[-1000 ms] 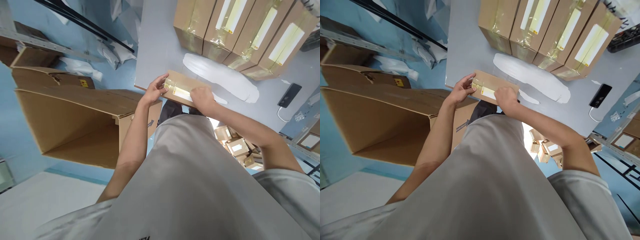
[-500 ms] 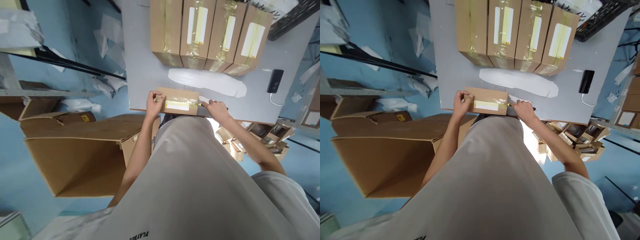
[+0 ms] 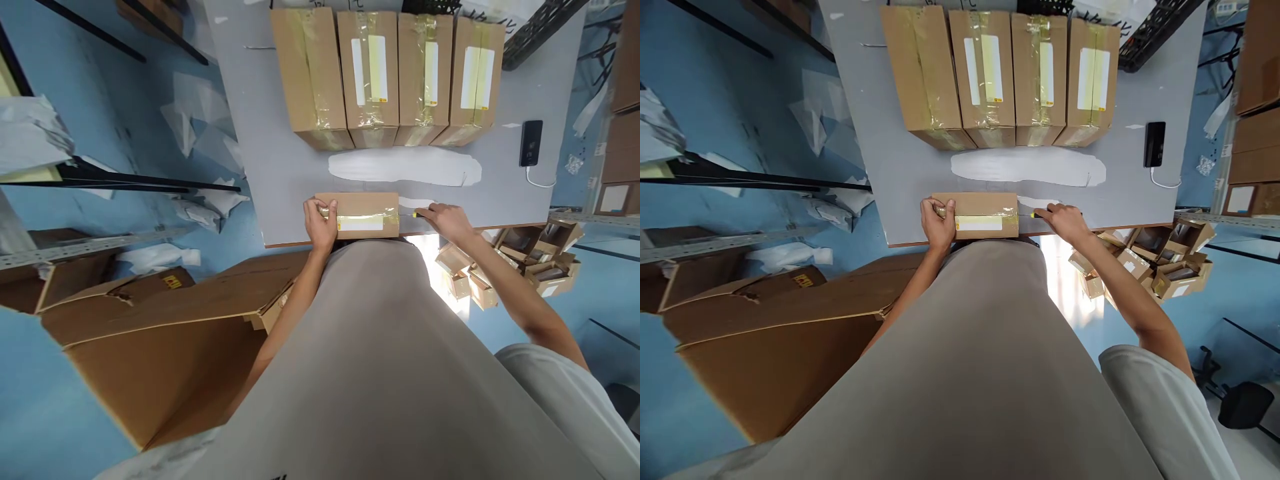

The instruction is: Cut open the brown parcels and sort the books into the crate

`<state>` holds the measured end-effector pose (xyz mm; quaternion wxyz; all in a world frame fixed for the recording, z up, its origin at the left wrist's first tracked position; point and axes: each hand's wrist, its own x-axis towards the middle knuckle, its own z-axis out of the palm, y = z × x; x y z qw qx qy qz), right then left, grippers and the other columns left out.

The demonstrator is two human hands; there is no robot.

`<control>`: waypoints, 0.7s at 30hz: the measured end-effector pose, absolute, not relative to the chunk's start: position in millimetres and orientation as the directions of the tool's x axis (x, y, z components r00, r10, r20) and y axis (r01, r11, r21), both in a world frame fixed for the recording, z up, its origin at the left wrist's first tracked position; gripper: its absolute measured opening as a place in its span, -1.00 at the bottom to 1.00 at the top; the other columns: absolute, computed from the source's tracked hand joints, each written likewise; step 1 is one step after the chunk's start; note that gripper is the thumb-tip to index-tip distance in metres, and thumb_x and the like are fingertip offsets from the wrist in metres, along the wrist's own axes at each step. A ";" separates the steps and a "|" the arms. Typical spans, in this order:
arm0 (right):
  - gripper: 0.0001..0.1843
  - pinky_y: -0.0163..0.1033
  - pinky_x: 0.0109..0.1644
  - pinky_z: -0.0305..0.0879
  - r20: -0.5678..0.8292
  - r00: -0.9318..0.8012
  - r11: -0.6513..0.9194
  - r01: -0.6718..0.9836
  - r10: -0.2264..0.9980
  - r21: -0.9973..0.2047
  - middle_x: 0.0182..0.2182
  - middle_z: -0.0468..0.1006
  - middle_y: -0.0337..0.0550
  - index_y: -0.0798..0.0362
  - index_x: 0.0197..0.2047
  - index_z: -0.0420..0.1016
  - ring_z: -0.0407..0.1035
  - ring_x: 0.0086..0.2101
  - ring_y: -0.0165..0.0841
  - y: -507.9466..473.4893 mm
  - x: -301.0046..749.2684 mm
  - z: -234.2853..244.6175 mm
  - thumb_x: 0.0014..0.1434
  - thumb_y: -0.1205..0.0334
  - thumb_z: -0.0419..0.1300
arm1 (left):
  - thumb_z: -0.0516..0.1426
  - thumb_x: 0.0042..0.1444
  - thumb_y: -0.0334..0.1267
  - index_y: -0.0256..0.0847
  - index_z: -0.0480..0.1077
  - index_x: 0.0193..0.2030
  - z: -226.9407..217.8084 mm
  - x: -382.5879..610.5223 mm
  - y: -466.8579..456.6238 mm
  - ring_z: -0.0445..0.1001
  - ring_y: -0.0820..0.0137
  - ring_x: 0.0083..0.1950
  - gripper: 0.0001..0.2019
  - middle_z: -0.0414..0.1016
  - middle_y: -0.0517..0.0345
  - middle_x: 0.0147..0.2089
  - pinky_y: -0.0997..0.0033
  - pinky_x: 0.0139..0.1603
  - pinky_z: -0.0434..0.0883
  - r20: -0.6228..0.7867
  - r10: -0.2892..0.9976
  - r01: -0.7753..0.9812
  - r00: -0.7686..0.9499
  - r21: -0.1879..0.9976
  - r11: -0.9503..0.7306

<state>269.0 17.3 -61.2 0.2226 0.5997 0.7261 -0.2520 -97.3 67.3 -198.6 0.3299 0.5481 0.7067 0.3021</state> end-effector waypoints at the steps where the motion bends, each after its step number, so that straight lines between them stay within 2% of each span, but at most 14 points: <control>1: -0.53 -0.17 -0.16 0.18 -0.613 -0.146 0.098 0.989 0.776 -0.112 0.06 0.73 0.09 -0.12 0.45 0.58 0.54 -0.04 -0.15 12.3 277.7 -63.2 0.64 0.19 0.03 | 0.25 0.42 0.26 -0.02 0.23 -0.15 -199.0 -99.9 68.6 0.51 0.15 0.15 -0.55 0.44 0.04 -0.02 0.13 0.34 0.47 -0.142 0.972 0.571 -0.186 0.789 0.225; 3: -0.57 -0.18 -0.13 0.24 -0.568 -0.058 -0.064 0.979 0.821 -0.193 0.06 0.74 0.06 -0.08 0.38 0.64 0.56 -0.05 -0.16 4.0 290.0 -72.6 0.60 0.17 0.11 | 0.26 0.41 0.29 -0.03 0.23 -0.15 -200.4 -107.4 71.4 0.51 0.21 0.09 -0.53 0.43 0.11 -0.07 0.16 0.32 0.47 -0.158 0.967 0.563 -0.201 0.789 0.246; 5: -0.62 -0.21 -0.13 0.31 -0.529 0.084 -0.303 0.889 0.845 -0.344 -0.01 0.76 -0.03 0.01 0.27 0.70 0.56 -0.09 -0.19 1.1 290.3 -89.7 0.53 0.09 0.24 | 0.27 0.39 0.30 -0.04 0.24 -0.15 -202.1 -116.8 74.4 0.49 0.26 0.02 -0.51 0.41 0.17 -0.12 0.20 0.30 0.47 -0.174 0.961 0.553 -0.215 0.789 0.267; 8: -0.56 -0.27 -0.26 0.34 -0.620 0.287 -0.662 0.522 0.730 -0.537 -0.33 0.68 -0.18 0.16 0.05 0.71 0.48 -0.30 -0.29 7.4 266.6 -123.7 0.39 -0.08 0.42 | 0.27 0.39 0.31 -0.04 0.26 -0.15 -204.9 -130.5 77.5 0.48 0.26 0.01 -0.51 0.41 0.17 -0.13 0.20 0.29 0.48 -0.166 0.959 0.541 -0.230 0.797 0.268; 10: -0.53 -0.30 -0.35 0.29 -0.736 0.267 -0.781 0.265 0.623 -0.565 -0.49 0.54 -0.31 0.15 -0.08 0.66 0.39 -0.42 -0.37 13.8 243.4 -144.2 0.32 -0.13 0.50 | 0.28 0.37 0.31 -0.04 0.28 -0.17 -206.9 -137.1 78.1 0.49 0.22 0.05 -0.52 0.44 0.11 -0.08 0.17 0.32 0.47 -0.118 0.959 0.554 -0.257 0.795 0.247; 13: -0.54 -0.34 -0.42 0.25 -0.832 0.128 -0.842 0.075 0.539 -0.534 -0.57 0.45 -0.42 0.10 -0.18 0.58 0.34 -0.49 -0.43 20.3 215.7 -162.1 0.27 -0.13 0.56 | 0.32 0.33 0.28 -0.05 0.30 -0.17 -210.7 -142.0 77.1 0.49 0.17 0.07 -0.52 0.46 0.02 -0.02 0.10 0.34 0.46 -0.040 0.936 0.581 -0.349 0.774 0.250; 17: -0.60 -0.38 -0.46 0.25 -0.838 -0.050 -0.839 -0.010 0.544 -0.544 -0.56 0.43 -0.47 0.05 -0.17 0.54 0.32 -0.52 -0.47 27.7 201.5 -160.9 0.26 -0.03 0.58 | 0.37 0.24 0.32 -0.07 0.36 -0.06 -218.2 -141.8 75.3 0.53 0.13 0.04 -0.47 0.51 0.00 -0.02 0.03 0.36 0.47 -0.042 0.879 0.552 -0.475 0.764 0.335; 21: -0.56 -0.37 -0.43 0.31 -0.768 0.054 -0.770 0.061 0.638 -0.635 -0.57 0.43 -0.44 0.03 -0.25 0.49 0.32 -0.53 -0.47 39.9 206.4 -140.0 0.14 0.06 0.65 | 0.26 0.29 0.40 -0.08 0.45 -0.10 -225.7 -135.4 76.8 0.58 0.06 0.12 -0.46 0.61 -0.08 -0.03 -0.03 0.38 0.48 -0.093 0.866 0.513 -0.492 0.773 0.374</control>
